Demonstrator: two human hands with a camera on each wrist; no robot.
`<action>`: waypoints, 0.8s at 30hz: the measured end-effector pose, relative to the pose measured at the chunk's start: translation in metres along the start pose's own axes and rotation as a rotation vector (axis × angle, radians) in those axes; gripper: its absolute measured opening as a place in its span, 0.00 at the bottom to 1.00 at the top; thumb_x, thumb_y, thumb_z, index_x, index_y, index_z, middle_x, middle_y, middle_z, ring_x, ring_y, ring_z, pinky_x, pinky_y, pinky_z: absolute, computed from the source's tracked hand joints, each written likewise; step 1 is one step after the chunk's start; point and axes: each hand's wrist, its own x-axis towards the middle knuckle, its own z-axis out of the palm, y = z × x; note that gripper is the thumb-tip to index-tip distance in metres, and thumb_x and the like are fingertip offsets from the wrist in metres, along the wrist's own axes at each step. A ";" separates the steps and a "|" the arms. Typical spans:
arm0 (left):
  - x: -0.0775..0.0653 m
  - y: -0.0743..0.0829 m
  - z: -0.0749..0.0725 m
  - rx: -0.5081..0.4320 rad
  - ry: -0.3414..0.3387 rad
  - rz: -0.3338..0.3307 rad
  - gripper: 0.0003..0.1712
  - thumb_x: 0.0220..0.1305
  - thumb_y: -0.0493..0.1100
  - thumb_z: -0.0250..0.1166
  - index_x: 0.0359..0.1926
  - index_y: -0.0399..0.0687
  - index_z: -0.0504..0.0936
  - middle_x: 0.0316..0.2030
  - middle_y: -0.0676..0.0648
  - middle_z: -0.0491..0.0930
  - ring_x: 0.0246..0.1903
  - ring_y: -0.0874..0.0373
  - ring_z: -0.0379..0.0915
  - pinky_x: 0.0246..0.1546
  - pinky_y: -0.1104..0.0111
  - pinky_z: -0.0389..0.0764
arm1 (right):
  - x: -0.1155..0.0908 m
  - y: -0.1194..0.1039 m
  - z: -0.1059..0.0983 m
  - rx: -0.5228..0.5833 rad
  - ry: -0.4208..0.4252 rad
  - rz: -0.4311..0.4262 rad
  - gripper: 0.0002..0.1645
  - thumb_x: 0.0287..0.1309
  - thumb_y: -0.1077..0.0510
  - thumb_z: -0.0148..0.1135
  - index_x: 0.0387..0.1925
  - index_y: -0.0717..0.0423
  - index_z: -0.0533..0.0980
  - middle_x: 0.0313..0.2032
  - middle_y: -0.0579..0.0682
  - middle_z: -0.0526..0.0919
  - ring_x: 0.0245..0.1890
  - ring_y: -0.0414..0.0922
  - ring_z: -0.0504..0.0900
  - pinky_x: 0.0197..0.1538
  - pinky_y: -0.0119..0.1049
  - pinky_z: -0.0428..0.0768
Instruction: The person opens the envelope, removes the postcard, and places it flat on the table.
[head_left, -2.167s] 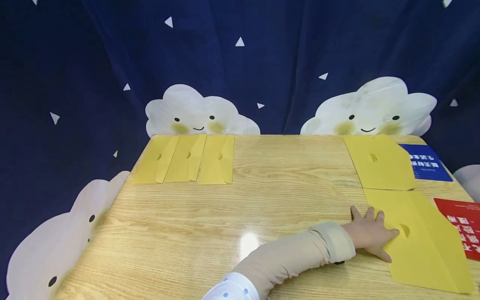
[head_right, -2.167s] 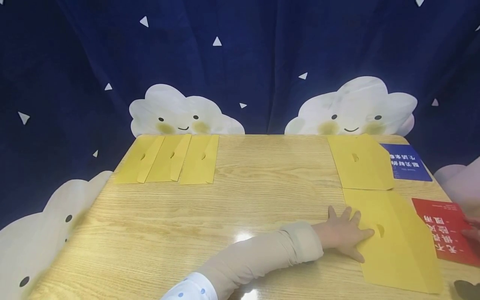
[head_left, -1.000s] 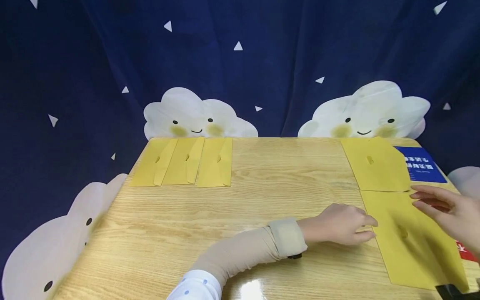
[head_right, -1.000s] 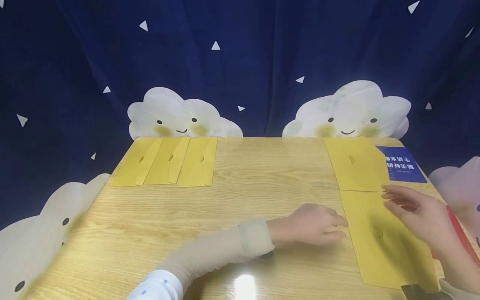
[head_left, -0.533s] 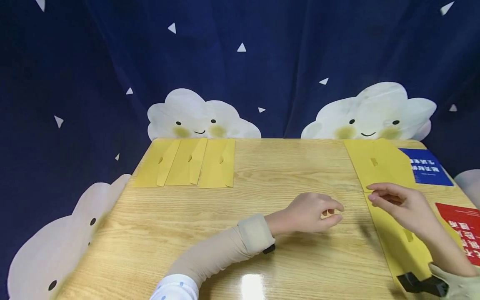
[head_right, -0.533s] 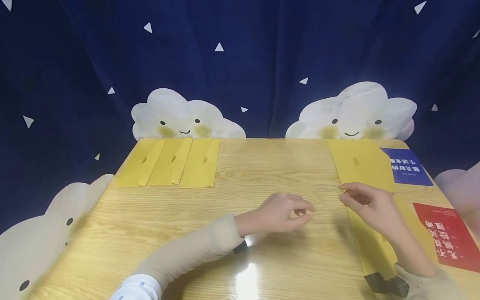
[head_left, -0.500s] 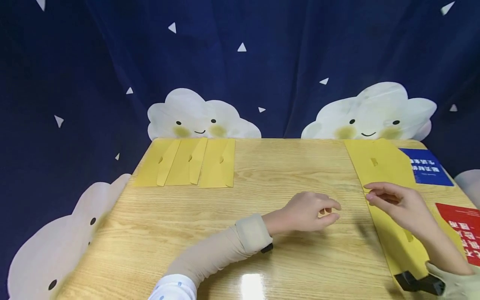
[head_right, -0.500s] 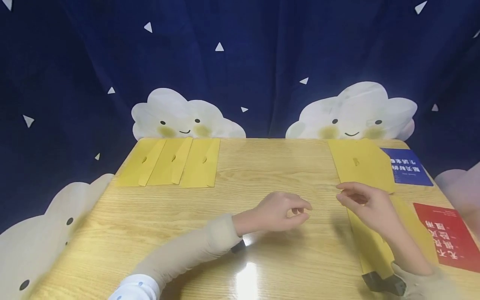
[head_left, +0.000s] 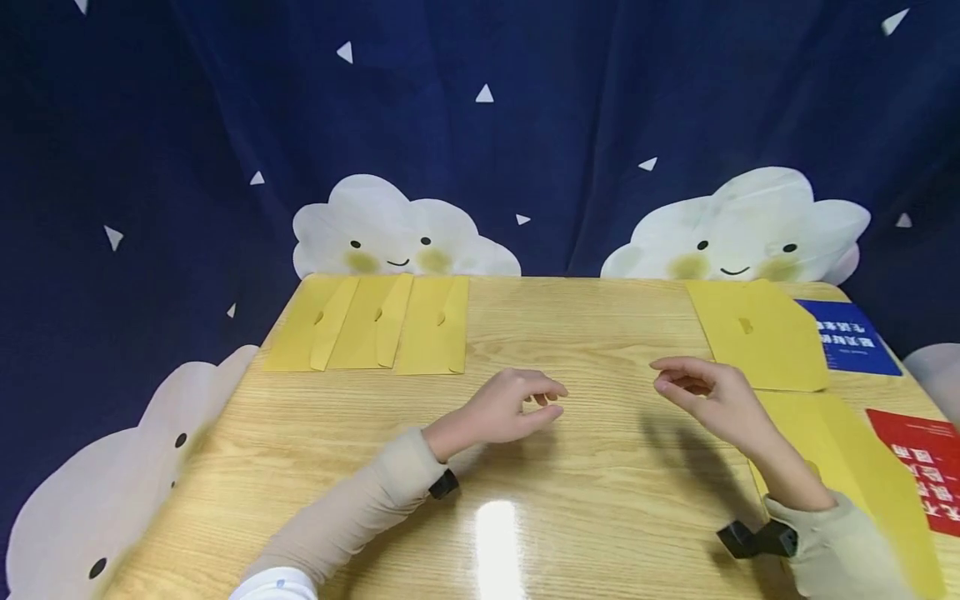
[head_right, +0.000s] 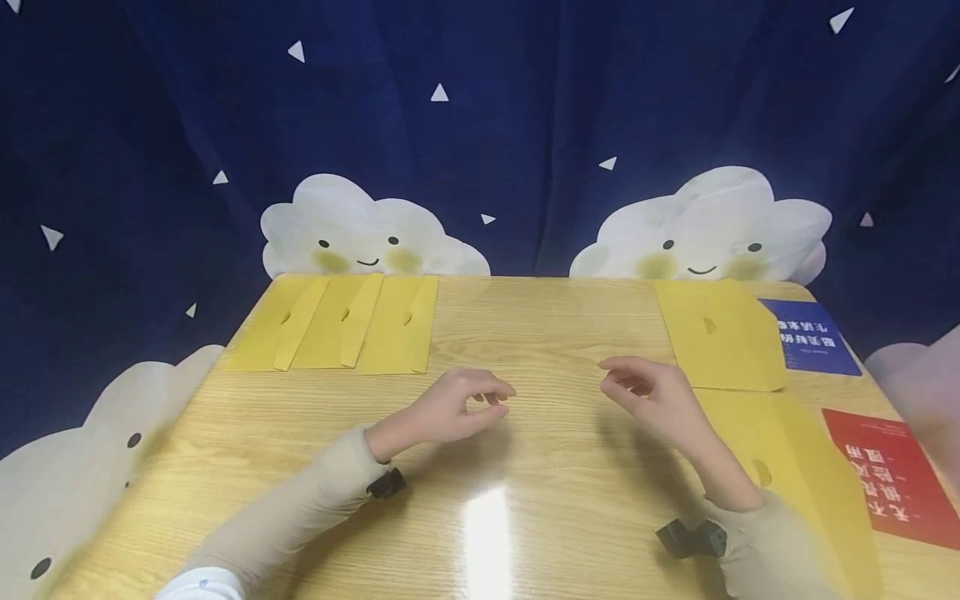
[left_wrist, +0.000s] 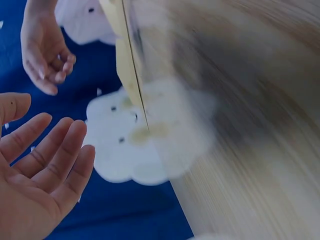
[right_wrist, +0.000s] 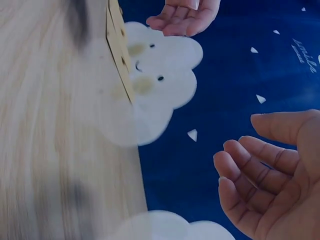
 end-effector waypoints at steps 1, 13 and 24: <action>-0.005 -0.004 -0.003 -0.002 0.000 -0.013 0.13 0.61 0.41 0.59 0.45 0.41 0.80 0.38 0.46 0.82 0.34 0.59 0.77 0.36 0.70 0.76 | 0.003 -0.001 0.005 0.008 -0.006 -0.005 0.14 0.57 0.60 0.60 0.45 0.60 0.78 0.33 0.51 0.83 0.31 0.32 0.77 0.32 0.27 0.74; -0.055 -0.055 -0.042 0.090 0.065 -0.156 0.16 0.60 0.41 0.59 0.46 0.35 0.79 0.39 0.40 0.80 0.37 0.51 0.76 0.39 0.63 0.76 | 0.055 -0.020 0.056 0.096 -0.099 -0.003 0.19 0.55 0.60 0.61 0.49 0.64 0.75 0.40 0.57 0.81 0.40 0.49 0.78 0.39 0.40 0.75; -0.077 -0.095 -0.079 0.228 0.090 -0.381 0.28 0.55 0.46 0.65 0.55 0.38 0.73 0.46 0.39 0.75 0.45 0.44 0.72 0.43 0.52 0.73 | 0.100 -0.022 0.111 -0.041 -0.223 -0.059 0.31 0.54 0.54 0.62 0.56 0.67 0.69 0.55 0.62 0.72 0.54 0.59 0.70 0.54 0.51 0.67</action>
